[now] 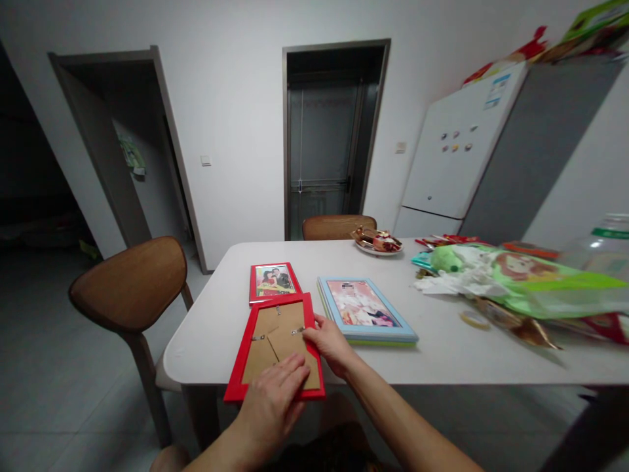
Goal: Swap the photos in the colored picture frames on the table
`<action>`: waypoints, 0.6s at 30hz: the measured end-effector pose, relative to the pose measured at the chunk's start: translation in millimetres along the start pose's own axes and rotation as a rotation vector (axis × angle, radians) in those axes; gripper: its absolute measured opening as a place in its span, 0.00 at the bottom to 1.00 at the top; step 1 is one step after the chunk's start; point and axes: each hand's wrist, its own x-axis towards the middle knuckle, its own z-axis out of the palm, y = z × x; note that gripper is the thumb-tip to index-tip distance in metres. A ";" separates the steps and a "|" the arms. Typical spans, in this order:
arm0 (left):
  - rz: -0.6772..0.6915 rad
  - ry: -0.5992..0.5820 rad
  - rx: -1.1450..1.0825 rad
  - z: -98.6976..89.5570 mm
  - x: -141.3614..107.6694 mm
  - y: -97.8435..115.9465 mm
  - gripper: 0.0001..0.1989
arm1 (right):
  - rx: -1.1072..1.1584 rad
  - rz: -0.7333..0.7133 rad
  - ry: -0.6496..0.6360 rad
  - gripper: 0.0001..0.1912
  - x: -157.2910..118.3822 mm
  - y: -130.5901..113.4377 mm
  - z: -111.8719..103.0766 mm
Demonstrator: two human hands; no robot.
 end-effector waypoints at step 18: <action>-0.190 -0.081 0.103 -18.7 -24.7 -51.0 0.22 | -1.247 -0.261 0.128 0.13 13.9 23.1 -11.8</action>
